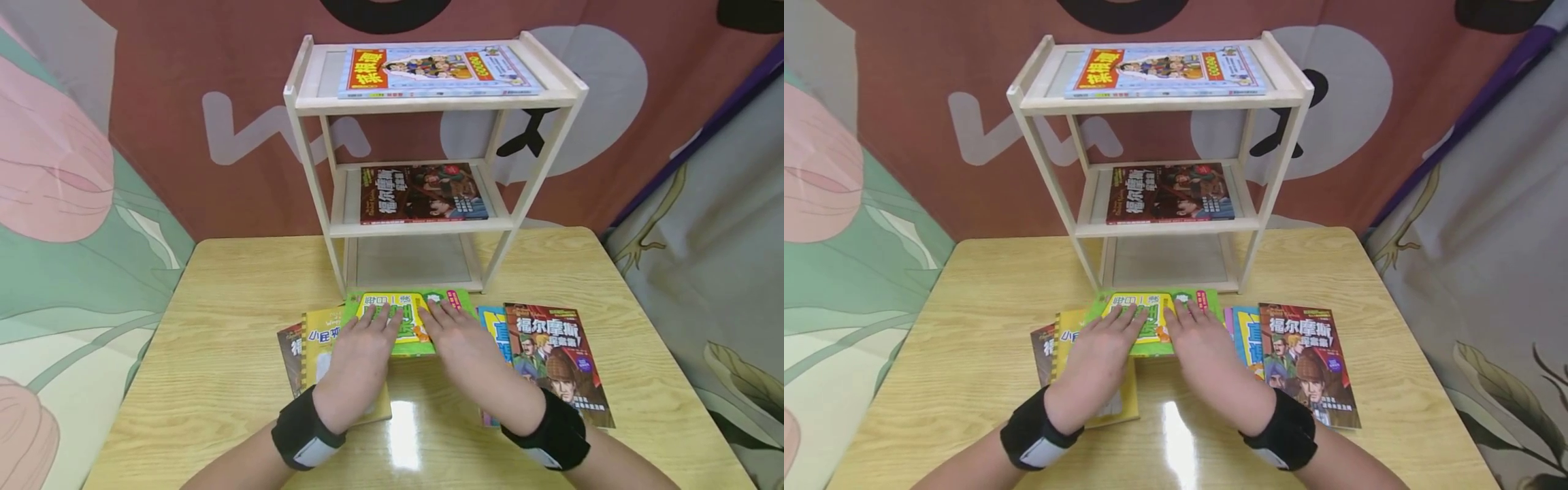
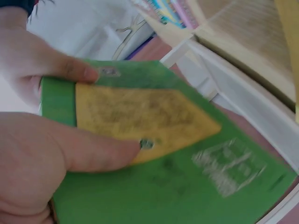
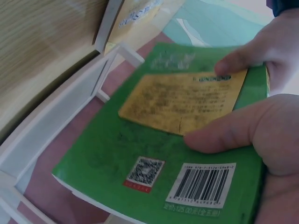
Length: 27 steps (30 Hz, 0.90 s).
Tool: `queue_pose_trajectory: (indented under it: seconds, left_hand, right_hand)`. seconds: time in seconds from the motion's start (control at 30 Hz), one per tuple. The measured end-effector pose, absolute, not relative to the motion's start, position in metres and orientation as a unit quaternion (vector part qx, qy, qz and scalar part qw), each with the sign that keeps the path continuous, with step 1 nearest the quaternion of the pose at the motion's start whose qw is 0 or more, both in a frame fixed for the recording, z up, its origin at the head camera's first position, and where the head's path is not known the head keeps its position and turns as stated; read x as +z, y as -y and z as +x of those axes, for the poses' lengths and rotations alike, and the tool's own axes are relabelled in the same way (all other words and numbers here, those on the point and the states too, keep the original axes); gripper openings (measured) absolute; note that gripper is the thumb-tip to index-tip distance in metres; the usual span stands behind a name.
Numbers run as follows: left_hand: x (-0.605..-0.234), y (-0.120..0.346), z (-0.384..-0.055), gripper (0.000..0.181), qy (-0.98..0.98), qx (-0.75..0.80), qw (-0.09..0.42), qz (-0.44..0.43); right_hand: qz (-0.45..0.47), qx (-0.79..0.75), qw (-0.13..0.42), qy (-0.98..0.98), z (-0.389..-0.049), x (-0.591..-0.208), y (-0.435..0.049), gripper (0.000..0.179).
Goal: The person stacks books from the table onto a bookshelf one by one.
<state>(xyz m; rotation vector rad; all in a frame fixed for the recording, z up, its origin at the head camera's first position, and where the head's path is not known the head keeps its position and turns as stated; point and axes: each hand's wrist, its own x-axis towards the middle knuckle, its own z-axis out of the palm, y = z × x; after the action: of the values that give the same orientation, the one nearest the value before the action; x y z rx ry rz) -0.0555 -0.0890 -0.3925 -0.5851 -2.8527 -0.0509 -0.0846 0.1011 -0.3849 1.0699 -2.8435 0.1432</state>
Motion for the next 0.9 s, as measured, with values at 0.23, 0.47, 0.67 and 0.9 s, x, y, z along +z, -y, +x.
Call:
queue_pose_trajectory:
  seconds: [0.23, 0.47, 0.67, 0.9]
  left_hand:
    - [-0.38, 0.092, -0.055, 0.055, 0.961, -0.05, 0.148, -0.228]
    - [-0.375, 0.091, -0.059, 0.056, 0.955, -0.067, 0.177, -0.228]
    - [-0.366, 0.088, -0.065, 0.064, 0.953, -0.062, 0.202, -0.219]
    - [-0.353, 0.088, -0.073, 0.065, 0.918, -0.09, 0.31, -0.232]
  right_hand:
    - [0.347, 0.041, 0.079, 0.934, -0.085, -0.374, -0.112, 0.062]
    - [0.346, 0.024, 0.14, 0.927, -0.087, -0.369, -0.113, 0.056]
    - [0.32, 0.026, 0.198, 0.926, -0.087, -0.359, -0.114, 0.054]
    - [0.307, 0.062, 0.278, 0.908, -0.089, -0.344, -0.115, 0.058]
